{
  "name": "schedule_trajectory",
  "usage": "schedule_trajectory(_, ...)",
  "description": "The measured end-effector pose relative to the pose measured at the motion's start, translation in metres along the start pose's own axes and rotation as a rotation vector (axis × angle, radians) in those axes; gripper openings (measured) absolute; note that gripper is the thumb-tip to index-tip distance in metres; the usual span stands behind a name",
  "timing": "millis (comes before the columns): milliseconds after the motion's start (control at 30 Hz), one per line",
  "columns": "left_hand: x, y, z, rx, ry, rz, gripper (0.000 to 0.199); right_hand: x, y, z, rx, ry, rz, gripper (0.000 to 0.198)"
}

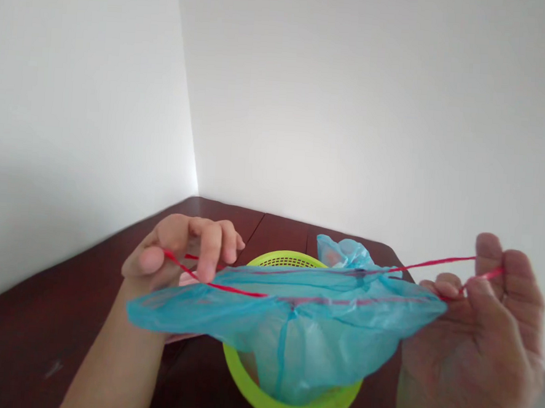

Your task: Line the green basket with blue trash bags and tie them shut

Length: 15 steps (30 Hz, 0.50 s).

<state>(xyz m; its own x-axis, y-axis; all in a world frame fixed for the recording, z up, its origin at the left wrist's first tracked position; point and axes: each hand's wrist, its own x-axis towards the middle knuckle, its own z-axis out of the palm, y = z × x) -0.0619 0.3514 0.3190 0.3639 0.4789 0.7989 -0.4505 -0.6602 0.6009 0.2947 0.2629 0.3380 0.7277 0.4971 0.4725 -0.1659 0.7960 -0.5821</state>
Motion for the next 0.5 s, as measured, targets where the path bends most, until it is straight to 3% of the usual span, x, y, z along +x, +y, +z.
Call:
schedule_trajectory(67, 0.006, -0.005, 0.003, -0.188, -0.045, 0.11, 0.054, 0.002, 0.0, -0.001, 0.005, -0.045, 0.018, 0.049)
schedule_trajectory(133, 0.01, -0.01, 0.005, -0.279, -0.005, 0.154, 0.054, 0.005, 0.0, -0.004, 0.026, -0.078, 0.031, 0.053)
schedule_trajectory(267, 0.007, -0.014, 0.027, -0.21, 0.258, 0.045, 0.014, 0.007, 0.004, -0.009, 0.023, -0.075, 0.026, 0.051)
schedule_trajectory(300, 0.005, -0.013, 0.036, -0.185, 0.292, -0.012, 0.022, 0.005, 0.005, -0.009, 0.011, -0.082, 0.015, 0.05)
schedule_trajectory(367, 0.001, -0.008, 0.055, -0.18, 0.277, -0.105, 0.06, 0.0, 0.008, -0.007, -0.013, -0.102, -0.019, 0.048)
schedule_trajectory(500, -0.002, -0.001, 0.078, -0.222, 0.073, -0.235, 0.103, -0.01, 0.012, 0.003, -0.114, -0.046, -0.163, 0.05)
